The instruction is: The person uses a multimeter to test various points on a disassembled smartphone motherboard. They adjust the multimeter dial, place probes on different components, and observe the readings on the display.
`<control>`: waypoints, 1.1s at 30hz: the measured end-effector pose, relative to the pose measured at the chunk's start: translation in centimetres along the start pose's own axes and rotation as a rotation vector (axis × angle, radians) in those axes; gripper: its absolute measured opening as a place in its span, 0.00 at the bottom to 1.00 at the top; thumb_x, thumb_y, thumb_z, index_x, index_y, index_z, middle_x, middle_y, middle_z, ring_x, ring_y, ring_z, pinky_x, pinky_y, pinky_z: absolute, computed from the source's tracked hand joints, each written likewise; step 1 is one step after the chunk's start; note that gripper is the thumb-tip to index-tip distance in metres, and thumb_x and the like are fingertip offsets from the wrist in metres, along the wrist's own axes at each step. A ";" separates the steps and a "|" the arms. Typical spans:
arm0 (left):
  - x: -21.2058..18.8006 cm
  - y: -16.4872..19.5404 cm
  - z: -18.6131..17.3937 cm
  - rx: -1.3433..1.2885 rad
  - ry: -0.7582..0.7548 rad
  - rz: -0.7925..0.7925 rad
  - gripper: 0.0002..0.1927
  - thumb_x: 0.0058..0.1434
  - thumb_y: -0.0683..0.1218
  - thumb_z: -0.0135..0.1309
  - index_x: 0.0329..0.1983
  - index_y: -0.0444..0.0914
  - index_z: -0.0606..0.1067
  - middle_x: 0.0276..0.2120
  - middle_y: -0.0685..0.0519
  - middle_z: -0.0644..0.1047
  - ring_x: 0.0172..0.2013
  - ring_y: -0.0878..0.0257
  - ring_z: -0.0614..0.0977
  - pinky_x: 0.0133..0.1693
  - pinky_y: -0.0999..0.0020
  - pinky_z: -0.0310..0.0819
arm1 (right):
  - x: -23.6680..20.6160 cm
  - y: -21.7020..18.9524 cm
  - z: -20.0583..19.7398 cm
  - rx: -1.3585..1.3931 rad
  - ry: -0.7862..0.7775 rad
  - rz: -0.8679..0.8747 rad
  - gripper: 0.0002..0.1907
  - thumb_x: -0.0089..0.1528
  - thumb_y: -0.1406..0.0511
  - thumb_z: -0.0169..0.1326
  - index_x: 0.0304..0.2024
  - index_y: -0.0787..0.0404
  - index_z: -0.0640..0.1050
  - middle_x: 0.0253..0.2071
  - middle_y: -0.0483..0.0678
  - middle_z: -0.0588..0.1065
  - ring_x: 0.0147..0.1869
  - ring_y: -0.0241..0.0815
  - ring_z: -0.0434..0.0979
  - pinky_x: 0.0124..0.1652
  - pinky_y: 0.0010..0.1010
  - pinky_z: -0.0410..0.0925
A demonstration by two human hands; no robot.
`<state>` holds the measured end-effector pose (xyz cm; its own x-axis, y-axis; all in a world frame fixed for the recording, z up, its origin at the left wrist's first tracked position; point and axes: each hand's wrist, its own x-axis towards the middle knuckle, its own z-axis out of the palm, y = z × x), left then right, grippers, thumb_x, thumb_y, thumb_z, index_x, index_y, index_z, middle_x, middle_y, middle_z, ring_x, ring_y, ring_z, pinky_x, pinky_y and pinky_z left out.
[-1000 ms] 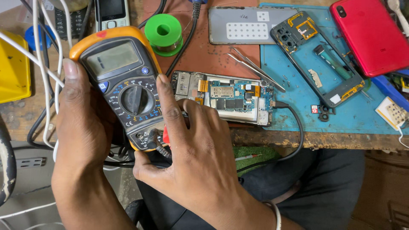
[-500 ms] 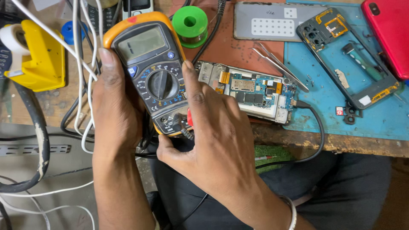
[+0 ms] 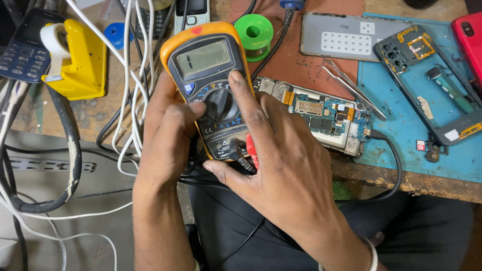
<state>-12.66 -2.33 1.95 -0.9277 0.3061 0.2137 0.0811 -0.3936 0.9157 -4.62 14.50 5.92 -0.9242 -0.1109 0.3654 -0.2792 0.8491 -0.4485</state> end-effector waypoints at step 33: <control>-3.1 2.6 1.0 0.240 0.247 0.095 0.37 0.63 0.39 0.49 0.74 0.30 0.52 0.62 0.37 0.74 0.59 0.55 0.80 0.59 0.64 0.75 | -20.0 9.6 3.3 0.280 0.068 0.199 0.09 0.61 0.64 0.66 0.44 0.53 0.81 0.35 0.45 0.82 0.38 0.38 0.84 0.35 0.31 0.77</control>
<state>-9.25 -3.45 3.95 -0.9696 0.0476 0.2401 0.2275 -0.1868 0.9557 10.34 23.19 -8.45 -0.9509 0.0849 0.2976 -0.1649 0.6748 -0.7193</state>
